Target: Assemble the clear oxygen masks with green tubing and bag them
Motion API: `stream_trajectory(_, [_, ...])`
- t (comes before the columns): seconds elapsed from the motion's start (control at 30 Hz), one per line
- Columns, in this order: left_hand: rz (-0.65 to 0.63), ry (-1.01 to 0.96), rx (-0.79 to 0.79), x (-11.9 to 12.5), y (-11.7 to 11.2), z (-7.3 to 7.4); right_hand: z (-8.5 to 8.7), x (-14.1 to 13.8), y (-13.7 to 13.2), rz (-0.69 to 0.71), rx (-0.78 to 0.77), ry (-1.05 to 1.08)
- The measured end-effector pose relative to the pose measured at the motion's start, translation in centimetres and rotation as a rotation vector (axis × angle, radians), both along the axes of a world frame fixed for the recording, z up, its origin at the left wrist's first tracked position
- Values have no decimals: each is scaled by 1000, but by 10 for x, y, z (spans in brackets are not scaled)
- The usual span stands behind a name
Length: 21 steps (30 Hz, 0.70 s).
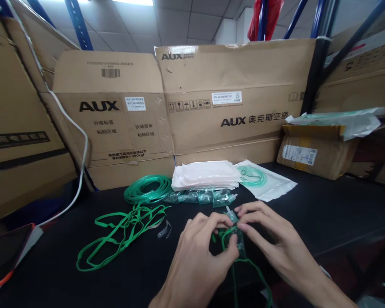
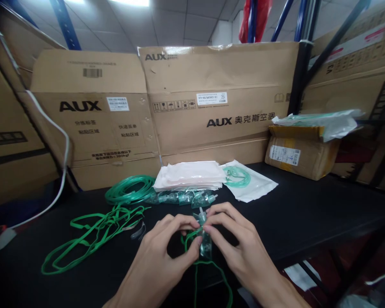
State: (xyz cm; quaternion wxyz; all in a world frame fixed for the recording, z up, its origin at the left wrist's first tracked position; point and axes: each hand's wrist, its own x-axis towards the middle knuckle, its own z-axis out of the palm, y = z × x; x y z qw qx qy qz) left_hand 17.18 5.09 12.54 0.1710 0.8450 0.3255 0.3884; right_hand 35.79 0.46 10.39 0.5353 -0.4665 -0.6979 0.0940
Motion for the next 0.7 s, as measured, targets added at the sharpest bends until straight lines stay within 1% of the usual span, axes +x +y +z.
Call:
stream_trajectory(0.1, [-14,-26,15,1,-1,1,5,4,-3,-44,13,14])
stream_trajectory(0.23, [-16,-14,26,-1,-2,3,13,12,-7,-97,47,44])
stream_trajectory(0.4, [-10,-11,28,-8,1,5,22,27,-9,-191,91,151])
stream_trajectory(0.5, [-9,-9,12,-11,3,5,29,29,-10,-249,117,217])
stream_trajectory(0.6, [0,-19,-12,-13,3,6,37,24,-16,-249,132,210])
stream_trajectory(0.67, [18,-24,-64,-14,4,7,37,20,-25,-216,161,212])
stream_trajectory(0.7, [25,-26,-99,-15,5,8,34,19,-31,-205,189,231])
